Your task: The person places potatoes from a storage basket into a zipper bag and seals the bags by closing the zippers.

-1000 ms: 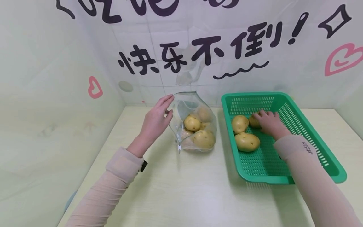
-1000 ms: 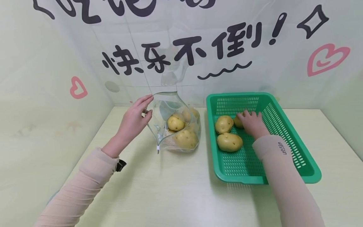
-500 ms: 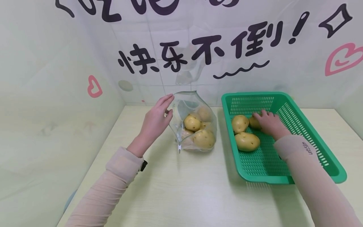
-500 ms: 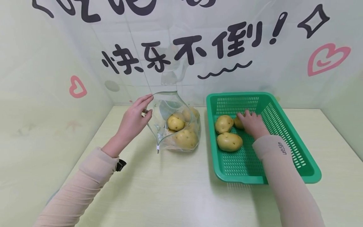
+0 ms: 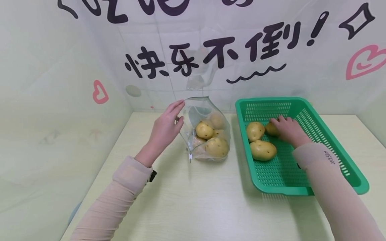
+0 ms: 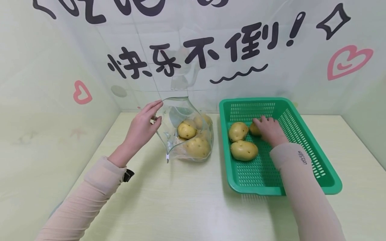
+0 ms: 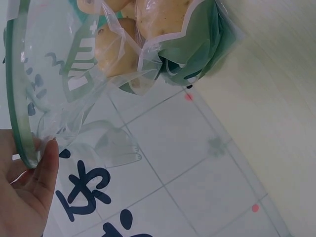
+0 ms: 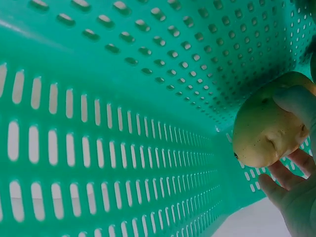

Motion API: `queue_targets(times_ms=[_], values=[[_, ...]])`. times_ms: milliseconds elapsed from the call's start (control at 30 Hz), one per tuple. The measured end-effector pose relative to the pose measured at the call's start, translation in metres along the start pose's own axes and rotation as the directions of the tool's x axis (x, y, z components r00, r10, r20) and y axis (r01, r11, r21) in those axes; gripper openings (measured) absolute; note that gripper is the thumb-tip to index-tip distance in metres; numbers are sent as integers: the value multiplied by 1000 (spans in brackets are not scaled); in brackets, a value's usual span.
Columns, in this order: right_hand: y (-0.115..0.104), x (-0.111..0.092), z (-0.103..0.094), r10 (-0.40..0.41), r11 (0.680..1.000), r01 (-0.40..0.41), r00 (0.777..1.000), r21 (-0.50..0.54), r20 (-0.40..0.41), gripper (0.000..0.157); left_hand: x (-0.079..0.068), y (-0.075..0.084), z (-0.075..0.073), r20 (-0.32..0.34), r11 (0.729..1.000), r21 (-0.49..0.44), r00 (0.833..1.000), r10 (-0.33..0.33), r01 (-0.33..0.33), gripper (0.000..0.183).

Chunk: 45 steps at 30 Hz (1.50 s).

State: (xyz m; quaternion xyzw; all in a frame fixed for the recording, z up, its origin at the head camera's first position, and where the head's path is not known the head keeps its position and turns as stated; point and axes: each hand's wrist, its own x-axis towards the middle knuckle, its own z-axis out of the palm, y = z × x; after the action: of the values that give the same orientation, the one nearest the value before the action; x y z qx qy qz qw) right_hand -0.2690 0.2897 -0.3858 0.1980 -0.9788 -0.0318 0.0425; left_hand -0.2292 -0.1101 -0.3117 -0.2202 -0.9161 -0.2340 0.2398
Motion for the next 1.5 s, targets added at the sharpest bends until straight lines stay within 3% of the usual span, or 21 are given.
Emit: queue_targets(times_ms=[333, 500, 867, 1033, 1200, 1367, 1500], values=[[5, 2, -13, 87, 985, -84, 996, 151, -9, 65, 0, 0, -1, -6, 1000, -2, 1000, 7, -7, 45], [4, 2, -21, 112, 977, -94, 990, 191, -89, 62, 0, 1, -2, 0, 1000, 0, 1000, 8, -8, 45], [-1, 2, -45, 213, 946, -146, 953, 289, -215, 62, 1, 2, -2, 7, 1000, 2, 1000, 11, -11, 45], [-6, 3, -56, 205, 952, -107, 919, 288, -338, 59, 1, 1, -1, 14, 1000, 0, 1000, 13, -13, 45], [-17, 8, -67, 154, 967, -25, 852, 255, -501, 59, 1, 0, -1, 22, 1000, 2, 1000, 3, -3, 45], [-37, 12, -82, 102, 971, 48, 805, 236, -584, 57, 1, 0, -2, 21, 1000, 4, 1000, 0, 0, 45], [-54, 15, -91, 58, 966, 110, 787, 233, -614, 57, 1, 0, -2, 19, 1000, 6, 1000, 3, -3, 45]])
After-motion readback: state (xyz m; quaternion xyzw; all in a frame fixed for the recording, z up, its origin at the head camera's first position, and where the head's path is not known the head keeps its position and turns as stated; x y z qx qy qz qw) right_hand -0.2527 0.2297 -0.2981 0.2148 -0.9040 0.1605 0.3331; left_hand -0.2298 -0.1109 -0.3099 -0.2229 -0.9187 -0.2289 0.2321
